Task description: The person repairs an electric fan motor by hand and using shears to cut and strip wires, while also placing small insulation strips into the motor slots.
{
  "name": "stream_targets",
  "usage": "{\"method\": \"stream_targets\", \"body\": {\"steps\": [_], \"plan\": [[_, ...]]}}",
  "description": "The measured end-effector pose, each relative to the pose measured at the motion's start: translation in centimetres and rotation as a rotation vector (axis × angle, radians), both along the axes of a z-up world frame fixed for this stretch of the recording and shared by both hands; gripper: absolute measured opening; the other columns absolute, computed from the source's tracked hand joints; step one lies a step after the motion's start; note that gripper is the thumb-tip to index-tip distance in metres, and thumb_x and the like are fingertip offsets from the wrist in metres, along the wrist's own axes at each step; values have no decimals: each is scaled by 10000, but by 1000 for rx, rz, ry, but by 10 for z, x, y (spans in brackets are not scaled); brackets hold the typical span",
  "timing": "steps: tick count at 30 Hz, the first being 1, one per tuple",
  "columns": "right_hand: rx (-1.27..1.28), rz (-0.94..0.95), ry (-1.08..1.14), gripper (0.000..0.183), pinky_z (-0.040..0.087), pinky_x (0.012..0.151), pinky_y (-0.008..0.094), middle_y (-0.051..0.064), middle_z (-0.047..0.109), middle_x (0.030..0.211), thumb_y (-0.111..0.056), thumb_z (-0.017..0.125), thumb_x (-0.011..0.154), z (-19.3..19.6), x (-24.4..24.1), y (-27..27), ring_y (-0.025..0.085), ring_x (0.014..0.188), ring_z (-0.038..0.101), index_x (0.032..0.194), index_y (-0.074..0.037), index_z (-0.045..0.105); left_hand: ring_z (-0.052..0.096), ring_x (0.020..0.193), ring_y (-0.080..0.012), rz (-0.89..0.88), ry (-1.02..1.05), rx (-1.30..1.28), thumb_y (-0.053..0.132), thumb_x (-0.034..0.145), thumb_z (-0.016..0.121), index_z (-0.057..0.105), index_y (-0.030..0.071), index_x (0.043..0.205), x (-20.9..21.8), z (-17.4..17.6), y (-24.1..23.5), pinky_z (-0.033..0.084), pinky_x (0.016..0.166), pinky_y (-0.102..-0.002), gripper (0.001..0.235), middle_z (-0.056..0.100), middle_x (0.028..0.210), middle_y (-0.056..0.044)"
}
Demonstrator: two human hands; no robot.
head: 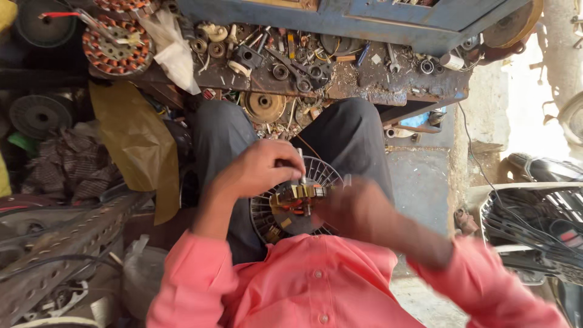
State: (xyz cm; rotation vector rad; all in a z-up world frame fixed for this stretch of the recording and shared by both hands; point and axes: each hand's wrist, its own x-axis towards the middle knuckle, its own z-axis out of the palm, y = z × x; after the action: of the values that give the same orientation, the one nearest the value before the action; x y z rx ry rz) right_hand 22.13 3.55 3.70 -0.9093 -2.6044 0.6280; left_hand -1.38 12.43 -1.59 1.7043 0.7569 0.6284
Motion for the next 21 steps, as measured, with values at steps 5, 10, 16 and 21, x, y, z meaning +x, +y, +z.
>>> {"method": "stream_targets", "body": {"steps": [5, 10, 16, 21], "plan": [[128, -65, 89, 131, 440, 527, 383, 27, 623, 689, -153, 839, 785, -5, 38, -14, 210, 613, 601, 895, -103, 788, 578, 1262, -400, 242, 114, 711, 137, 864, 720, 702, 73, 876, 21, 21, -99, 449, 1094, -535, 68, 655, 1282, -155], [-407, -461, 276, 143, 496, 609, 367, 61, 695, 759, -193, 837, 829, -50, 34, 28, 247, 697, 643, 888, -78, 775, 535, 1313, -362, 276, 244, 967, 127, 924, 694, 714, 9, 988, 20, 40, -102, 394, 1133, -570, 136, 599, 1366, -159], [-94, -524, 152, 145, 520, 640, 381, 62, 679, 767, -220, 850, 793, -47, 14, 71, 236, 709, 661, 864, -110, 787, 680, 1133, -285, 426, -178, 481, 128, 947, 674, 680, 41, 942, 29, 35, -83, 550, 996, -445, 87, 696, 1145, -110], [258, -344, -94, 206, 468, 576, 426, 35, 706, 818, -146, 789, 740, -17, 2, 43, 249, 698, 646, 945, -135, 780, 729, 841, -249, 98, 231, 112, 310, 826, 824, 746, 55, 862, 27, 4, -9, 559, 768, -373, 269, 738, 876, -106]]}}
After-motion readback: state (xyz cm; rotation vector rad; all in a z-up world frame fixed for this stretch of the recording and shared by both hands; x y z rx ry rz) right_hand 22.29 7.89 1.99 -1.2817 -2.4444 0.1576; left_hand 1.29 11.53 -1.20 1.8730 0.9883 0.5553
